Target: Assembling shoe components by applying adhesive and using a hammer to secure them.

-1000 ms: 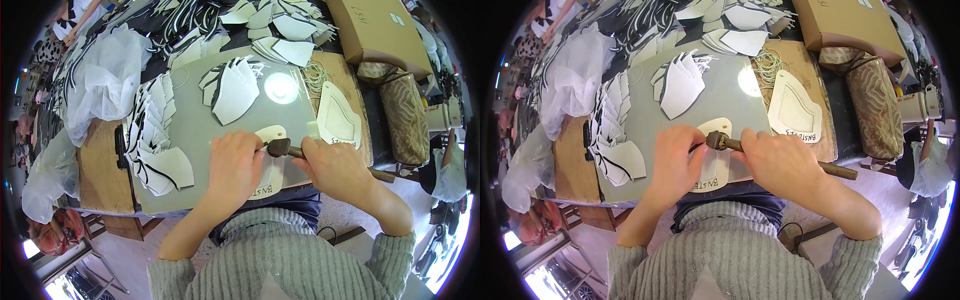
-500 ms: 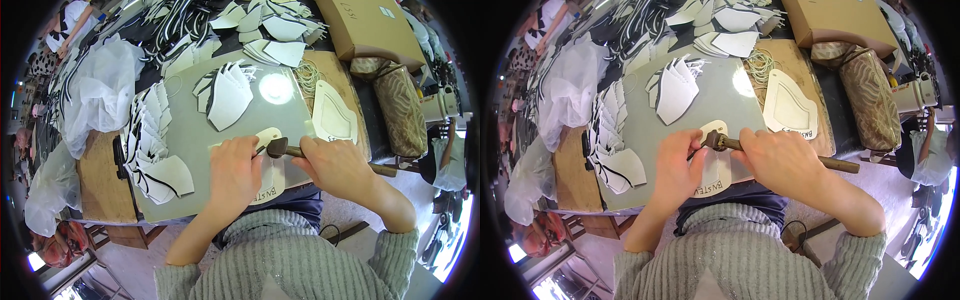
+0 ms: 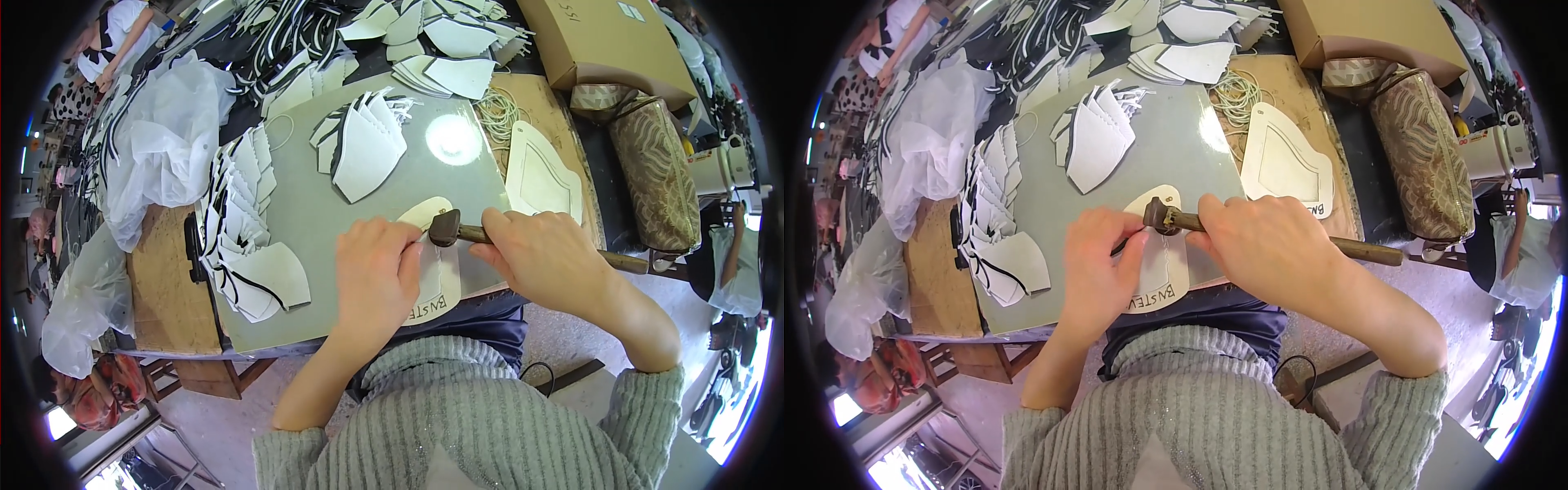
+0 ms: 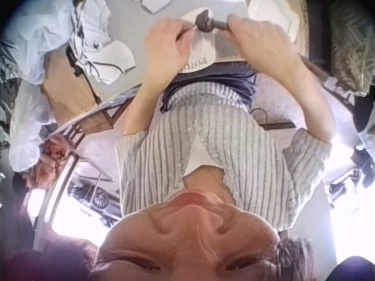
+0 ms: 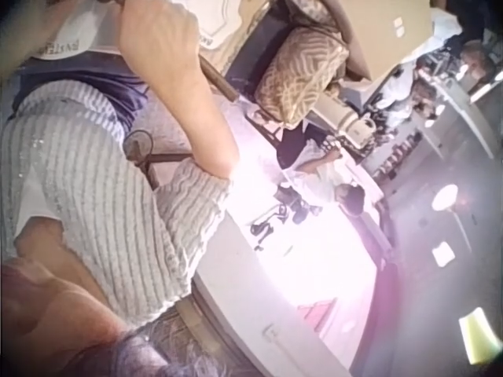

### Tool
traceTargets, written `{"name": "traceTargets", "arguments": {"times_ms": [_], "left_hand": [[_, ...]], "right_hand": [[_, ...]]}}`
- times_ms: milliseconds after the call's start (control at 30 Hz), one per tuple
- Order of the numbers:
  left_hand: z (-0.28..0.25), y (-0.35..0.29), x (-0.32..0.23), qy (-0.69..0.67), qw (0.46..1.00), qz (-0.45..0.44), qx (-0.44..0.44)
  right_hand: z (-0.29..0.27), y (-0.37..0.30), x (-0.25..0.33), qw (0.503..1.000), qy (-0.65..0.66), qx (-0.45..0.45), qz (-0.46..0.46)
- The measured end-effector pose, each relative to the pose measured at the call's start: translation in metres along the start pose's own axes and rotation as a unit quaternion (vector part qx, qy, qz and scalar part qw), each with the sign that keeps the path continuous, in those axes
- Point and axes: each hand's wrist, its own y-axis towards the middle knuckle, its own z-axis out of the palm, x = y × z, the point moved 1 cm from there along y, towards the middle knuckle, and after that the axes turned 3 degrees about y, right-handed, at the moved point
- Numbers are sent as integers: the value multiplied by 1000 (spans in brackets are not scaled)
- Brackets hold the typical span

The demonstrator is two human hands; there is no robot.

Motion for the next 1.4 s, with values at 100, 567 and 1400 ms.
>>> {"name": "traceTargets", "arguments": {"times_ms": [100,567,1400], "left_hand": [[3,-10,6,63,993,92,-25],[6,-15,11,115,974,178,-80],[5,-27,8,169,965,184,-82]], "right_hand": [[-1,2,-2,1000,5,7,2],[-4,7,6,995,-33,-81,-55],[10,4,13,994,-90,-46,-42]]}}
